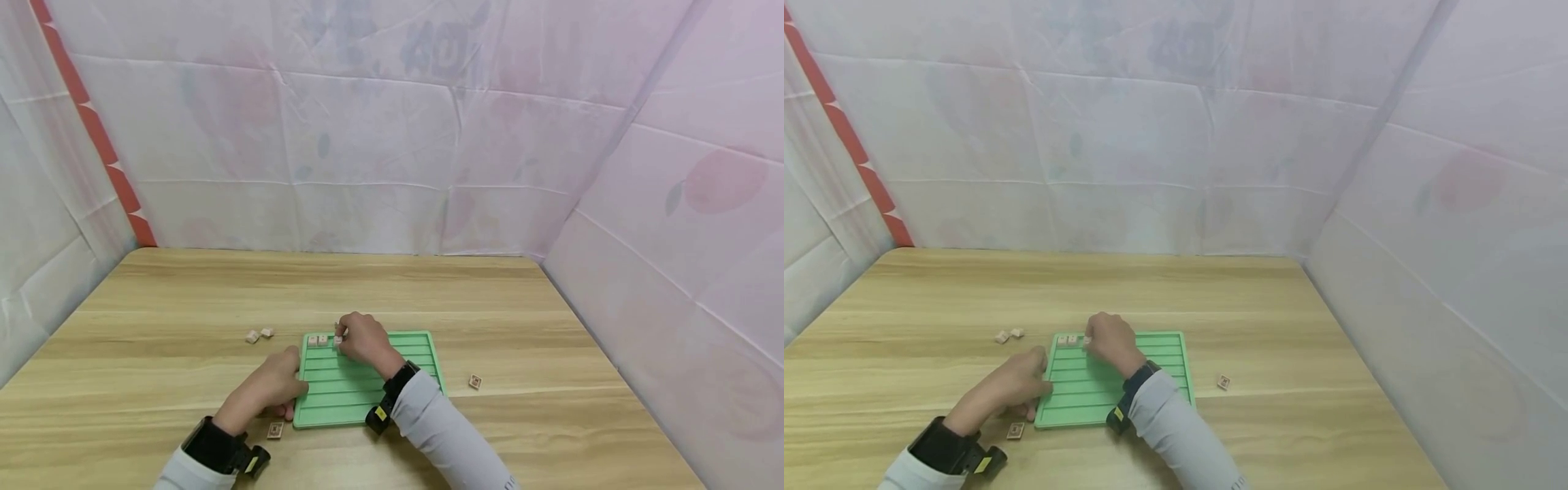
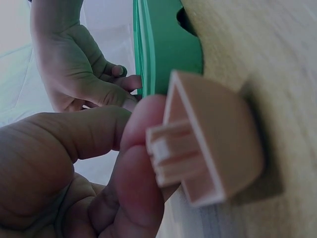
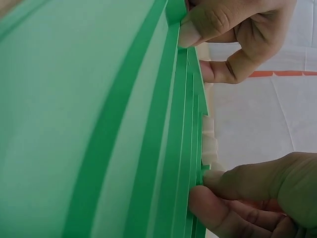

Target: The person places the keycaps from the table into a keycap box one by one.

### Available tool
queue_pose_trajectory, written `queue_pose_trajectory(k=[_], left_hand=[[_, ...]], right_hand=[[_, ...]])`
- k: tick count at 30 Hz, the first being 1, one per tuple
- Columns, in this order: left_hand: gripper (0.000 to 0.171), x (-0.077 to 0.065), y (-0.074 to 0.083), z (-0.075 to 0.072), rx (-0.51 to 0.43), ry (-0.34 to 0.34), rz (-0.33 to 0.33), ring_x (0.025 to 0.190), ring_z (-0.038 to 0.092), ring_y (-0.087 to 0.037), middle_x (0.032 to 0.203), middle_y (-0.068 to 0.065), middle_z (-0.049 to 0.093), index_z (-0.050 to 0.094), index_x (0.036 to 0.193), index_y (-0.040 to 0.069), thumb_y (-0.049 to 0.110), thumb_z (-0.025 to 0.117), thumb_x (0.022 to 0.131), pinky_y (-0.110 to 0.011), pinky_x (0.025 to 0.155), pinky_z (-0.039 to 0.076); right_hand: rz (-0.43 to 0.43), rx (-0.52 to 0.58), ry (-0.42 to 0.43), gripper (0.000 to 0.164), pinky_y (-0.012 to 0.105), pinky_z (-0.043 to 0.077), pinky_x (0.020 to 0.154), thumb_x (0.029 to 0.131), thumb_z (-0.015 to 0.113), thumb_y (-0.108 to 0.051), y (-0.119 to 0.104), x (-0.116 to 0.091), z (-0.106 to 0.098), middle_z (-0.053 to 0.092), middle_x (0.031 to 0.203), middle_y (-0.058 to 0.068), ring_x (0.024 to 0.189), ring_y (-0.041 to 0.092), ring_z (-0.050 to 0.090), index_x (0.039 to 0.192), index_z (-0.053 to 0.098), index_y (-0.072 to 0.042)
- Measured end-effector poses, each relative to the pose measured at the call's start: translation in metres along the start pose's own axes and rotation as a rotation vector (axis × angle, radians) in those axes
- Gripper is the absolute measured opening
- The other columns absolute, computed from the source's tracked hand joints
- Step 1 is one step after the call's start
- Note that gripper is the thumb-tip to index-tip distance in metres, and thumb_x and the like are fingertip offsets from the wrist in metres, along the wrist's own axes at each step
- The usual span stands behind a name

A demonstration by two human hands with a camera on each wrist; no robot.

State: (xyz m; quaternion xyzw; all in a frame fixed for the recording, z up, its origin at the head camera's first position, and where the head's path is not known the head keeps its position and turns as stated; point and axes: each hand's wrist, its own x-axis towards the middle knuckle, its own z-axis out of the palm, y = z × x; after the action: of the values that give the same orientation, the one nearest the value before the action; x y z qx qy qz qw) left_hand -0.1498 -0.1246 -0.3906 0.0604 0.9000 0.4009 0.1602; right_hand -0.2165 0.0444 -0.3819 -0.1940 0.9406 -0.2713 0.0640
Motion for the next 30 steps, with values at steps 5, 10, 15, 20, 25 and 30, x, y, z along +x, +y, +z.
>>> queue_pose_trajectory(k=[5,10,15,20,25,30], left_hand=[[0.025,0.000,0.000,0.000,0.007,0.001,0.004,0.032,0.048,-0.013,0.046,-0.010,0.053,0.044,0.103,-0.008,-0.005,0.056,0.081,-0.025,0.033,0.039],[0.025,0.000,0.000,0.000,0.009,0.001,0.011,0.032,0.049,-0.013,0.046,-0.010,0.053,0.043,0.102,-0.008,-0.005,0.056,0.081,-0.025,0.033,0.039],[0.022,0.001,0.000,0.001,0.008,0.003,0.007,0.032,0.048,-0.013,0.046,-0.010,0.053,0.044,0.099,-0.006,-0.004,0.057,0.081,-0.024,0.032,0.038],[0.022,0.001,-0.001,0.001,0.007,0.003,0.002,0.032,0.049,-0.012,0.046,-0.010,0.053,0.044,0.099,-0.006,-0.004,0.057,0.081,-0.024,0.032,0.038],[0.023,0.001,0.000,0.001,0.011,-0.002,-0.011,0.032,0.049,-0.012,0.047,-0.010,0.054,0.044,0.100,-0.006,-0.003,0.057,0.081,-0.024,0.033,0.038],[0.025,0.001,0.000,0.001,0.009,-0.001,-0.008,0.033,0.049,-0.013,0.047,-0.010,0.053,0.043,0.102,-0.008,-0.004,0.056,0.081,-0.024,0.033,0.038]], right_hand=[[0.036,-0.045,-0.018,0.011,0.023,0.034,0.041,0.081,0.066,-0.001,-0.004,0.003,0.000,0.064,0.074,-0.002,0.044,0.008,0.052,0.081,0.064,-0.012],[0.059,-0.084,-0.048,0.013,0.024,0.034,0.041,0.080,0.066,-0.001,-0.007,0.007,-0.001,0.055,0.058,-0.006,0.044,0.010,0.052,0.081,0.063,-0.013],[0.073,-0.095,-0.079,0.013,0.024,0.036,0.041,0.081,0.065,0.000,-0.009,0.008,-0.002,0.057,0.062,-0.005,0.044,0.010,0.054,0.084,0.064,-0.012],[0.068,-0.100,-0.099,0.012,0.025,0.037,0.041,0.082,0.064,0.001,-0.011,0.010,-0.002,0.058,0.064,-0.003,0.043,0.011,0.055,0.087,0.064,-0.010],[0.075,-0.111,-0.109,0.014,0.025,0.038,0.041,0.080,0.064,0.002,-0.012,0.012,0.000,0.057,0.064,-0.002,0.043,0.011,0.054,0.087,0.064,-0.011],[0.076,-0.121,-0.113,0.013,0.025,0.038,0.041,0.081,0.065,0.000,-0.012,0.013,0.001,0.056,0.064,-0.002,0.044,0.012,0.054,0.087,0.063,-0.012]])
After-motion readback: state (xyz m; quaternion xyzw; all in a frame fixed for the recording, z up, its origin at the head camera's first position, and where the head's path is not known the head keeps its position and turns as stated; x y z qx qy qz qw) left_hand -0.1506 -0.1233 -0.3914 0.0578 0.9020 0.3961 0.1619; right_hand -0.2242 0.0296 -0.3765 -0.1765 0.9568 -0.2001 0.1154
